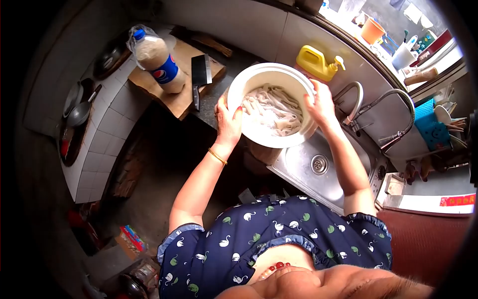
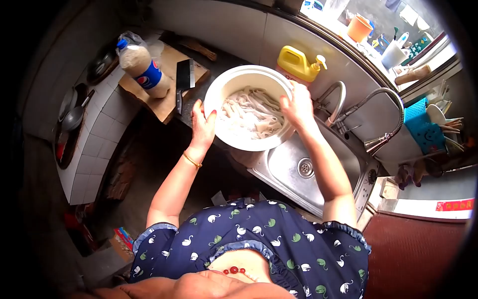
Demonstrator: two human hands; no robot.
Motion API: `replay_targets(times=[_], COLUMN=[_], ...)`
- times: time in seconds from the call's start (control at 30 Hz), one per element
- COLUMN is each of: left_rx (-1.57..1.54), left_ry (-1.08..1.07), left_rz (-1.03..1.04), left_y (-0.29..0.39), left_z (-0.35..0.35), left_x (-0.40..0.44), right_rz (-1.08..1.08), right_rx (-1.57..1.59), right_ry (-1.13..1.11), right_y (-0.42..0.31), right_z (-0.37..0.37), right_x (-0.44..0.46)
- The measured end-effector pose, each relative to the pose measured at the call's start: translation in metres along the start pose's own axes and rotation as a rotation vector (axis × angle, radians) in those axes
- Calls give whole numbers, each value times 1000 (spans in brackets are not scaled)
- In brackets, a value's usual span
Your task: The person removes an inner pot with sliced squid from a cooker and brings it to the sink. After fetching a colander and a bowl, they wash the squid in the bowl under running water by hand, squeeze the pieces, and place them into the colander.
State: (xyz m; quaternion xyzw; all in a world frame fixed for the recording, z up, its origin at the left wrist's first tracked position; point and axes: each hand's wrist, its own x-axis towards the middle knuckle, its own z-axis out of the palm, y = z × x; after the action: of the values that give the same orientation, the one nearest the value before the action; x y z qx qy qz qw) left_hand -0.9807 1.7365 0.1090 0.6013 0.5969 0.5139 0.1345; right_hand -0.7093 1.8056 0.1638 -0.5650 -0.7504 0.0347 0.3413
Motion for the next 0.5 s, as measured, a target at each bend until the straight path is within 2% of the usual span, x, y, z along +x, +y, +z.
replay_targets(times=[0.03, 0.07, 0.1, 0.13, 0.17, 0.37, 0.47, 0.5], left_rx=[50, 99, 123, 147, 173, 177, 185, 181], left_ry=[27, 56, 65, 75, 86, 51, 59, 58], left_rz=[54, 112, 134, 152, 170, 136, 138, 132], left_y=[11, 17, 20, 22, 24, 22, 22, 22], left_z=[1, 6, 10, 14, 17, 16, 17, 18], left_x=[0, 0, 1, 1, 0, 0, 0, 0], right_rz=[116, 84, 132, 212, 336, 256, 370, 384], right_rx=[108, 37, -74, -110, -158, 101, 227, 358], right_ry=[-215, -397, -692, -820, -903, -921, -1130, -1274], right_y=[-16, -15, -28, -8, -15, 4, -16, -21], right_z=[4, 21, 25, 68, 81, 146, 132, 127], right_x=[9, 22, 37, 44, 51, 43, 38, 38])
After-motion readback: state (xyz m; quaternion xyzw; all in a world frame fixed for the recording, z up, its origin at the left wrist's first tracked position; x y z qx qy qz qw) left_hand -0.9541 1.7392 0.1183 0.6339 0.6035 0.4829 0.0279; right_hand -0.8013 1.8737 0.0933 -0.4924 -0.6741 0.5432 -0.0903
